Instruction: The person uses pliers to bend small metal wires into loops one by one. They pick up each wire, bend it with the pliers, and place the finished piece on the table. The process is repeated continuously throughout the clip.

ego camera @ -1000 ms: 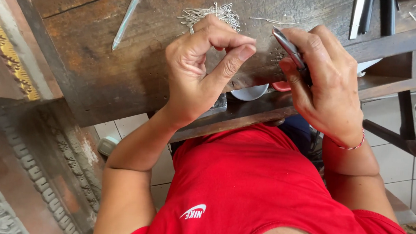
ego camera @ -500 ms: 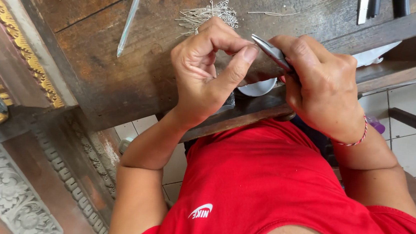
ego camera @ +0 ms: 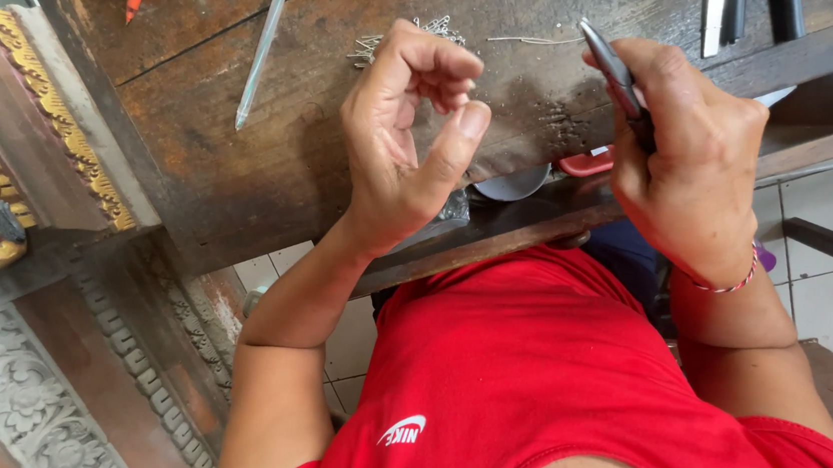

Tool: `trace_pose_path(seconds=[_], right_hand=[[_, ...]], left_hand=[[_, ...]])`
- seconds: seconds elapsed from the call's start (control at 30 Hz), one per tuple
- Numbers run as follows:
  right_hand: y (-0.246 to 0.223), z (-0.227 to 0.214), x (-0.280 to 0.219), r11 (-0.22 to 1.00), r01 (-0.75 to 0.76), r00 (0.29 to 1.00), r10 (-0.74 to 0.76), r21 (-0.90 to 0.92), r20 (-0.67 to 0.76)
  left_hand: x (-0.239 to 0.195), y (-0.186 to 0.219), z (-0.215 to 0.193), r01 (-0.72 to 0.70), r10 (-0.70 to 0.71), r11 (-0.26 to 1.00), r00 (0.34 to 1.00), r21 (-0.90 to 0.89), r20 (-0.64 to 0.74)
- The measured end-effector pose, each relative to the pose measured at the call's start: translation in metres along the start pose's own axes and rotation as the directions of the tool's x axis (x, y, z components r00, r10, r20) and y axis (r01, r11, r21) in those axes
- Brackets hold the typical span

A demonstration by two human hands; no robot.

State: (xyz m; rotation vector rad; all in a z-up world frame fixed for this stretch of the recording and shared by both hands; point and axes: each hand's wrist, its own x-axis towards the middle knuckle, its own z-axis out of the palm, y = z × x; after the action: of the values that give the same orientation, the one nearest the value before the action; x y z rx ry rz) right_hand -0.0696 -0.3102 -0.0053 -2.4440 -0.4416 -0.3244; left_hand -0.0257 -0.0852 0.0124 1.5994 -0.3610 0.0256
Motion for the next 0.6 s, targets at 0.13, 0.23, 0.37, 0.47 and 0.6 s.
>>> trace_pose_path(seconds=[0.13,0.23,0.37,0.47,0.6], right_hand=[[-0.007,0.002,0.003,0.998,-0.005,0.999,0.003,0.063,0.036],[-0.008,0.004,0.001,0.996,-0.011,0.999,0.009,0.085,0.031],[-0.012,0.004,-0.001,1.000,0.000,1.000,0.000,-0.006,-0.005],[-0.016,0.002,0.002,1.000,-0.012,1.000,0.012,-0.027,-0.015],[-0.019,-0.001,0.007,0.998,-0.019,0.994,0.025,0.066,-0.102]], left_hand=[[0.008,0.012,0.003,-0.087,0.071,0.986,0.991,0.143,0.112],[0.010,0.010,0.012,-0.165,0.150,0.977,0.982,0.136,0.113],[0.005,-0.001,0.021,-0.055,0.056,0.997,0.998,-0.059,0.018],[0.000,-0.016,0.025,0.035,-0.039,0.955,0.999,-0.295,-0.006],[-0.002,-0.025,0.019,0.158,-0.164,0.844,0.986,-0.513,0.032]])
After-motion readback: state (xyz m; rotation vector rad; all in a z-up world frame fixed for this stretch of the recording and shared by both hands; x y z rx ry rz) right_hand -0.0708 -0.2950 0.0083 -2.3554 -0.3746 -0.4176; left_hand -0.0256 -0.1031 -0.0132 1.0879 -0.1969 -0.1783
